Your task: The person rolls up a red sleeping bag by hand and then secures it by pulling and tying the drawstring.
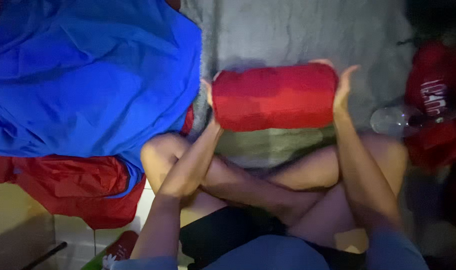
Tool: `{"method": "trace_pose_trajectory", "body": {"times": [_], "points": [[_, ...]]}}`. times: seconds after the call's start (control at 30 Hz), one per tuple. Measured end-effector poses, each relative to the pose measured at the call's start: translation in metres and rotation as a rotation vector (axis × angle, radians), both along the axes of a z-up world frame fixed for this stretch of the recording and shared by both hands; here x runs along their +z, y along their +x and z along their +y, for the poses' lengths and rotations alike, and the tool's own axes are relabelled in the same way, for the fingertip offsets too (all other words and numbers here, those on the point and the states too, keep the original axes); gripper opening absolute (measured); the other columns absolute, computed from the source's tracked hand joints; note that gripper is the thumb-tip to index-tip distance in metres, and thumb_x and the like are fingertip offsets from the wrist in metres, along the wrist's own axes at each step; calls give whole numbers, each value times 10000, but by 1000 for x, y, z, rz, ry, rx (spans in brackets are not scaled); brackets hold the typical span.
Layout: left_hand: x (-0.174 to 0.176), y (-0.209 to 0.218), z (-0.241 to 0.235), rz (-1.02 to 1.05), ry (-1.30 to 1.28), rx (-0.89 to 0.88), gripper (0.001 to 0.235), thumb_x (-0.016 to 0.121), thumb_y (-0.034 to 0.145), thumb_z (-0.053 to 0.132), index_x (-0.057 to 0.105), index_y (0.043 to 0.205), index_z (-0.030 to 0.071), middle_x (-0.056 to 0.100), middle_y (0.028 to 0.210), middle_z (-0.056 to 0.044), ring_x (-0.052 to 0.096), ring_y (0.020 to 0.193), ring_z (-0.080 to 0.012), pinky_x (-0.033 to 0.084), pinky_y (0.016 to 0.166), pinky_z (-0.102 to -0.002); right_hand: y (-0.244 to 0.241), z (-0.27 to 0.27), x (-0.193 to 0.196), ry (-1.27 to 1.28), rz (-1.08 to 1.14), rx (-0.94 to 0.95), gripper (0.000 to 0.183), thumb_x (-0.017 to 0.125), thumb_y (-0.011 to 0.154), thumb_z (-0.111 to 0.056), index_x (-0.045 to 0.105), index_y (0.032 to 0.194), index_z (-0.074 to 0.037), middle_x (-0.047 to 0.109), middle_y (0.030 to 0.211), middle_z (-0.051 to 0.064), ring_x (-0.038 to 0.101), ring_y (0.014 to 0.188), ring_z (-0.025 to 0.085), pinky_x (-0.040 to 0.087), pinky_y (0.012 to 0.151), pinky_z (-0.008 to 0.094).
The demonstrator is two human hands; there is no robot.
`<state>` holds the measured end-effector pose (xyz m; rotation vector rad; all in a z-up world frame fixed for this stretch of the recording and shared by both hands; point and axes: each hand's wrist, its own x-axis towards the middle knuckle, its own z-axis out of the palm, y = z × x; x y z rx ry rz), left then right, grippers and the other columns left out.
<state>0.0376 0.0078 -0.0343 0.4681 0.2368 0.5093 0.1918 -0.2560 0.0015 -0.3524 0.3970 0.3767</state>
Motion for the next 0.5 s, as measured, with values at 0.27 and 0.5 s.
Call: {"method": "trace_pose_trajectory", "body": {"times": [0.27,0.5], "points": [[24,1,8,606,648,149,646,622,1126,517,689,1367,-78,684,1370,-363,616,1377,-487,417,1255,-582,20,-3,2,-1264,-623,439,917,272,1150,-832,312,1782,-168,155,1849,219,90,1717,450,22,1398,685],[42,-65,-25,1001,510,285,902,479,992,877,836,981,49,732,894,-124,660,822,-276,523,846,-340,-16,-42,21,-1260,-267,578,1116,378,961,-999,461,1667,-139,476,1660,291,476,1525,526,277,1179,800]]}}
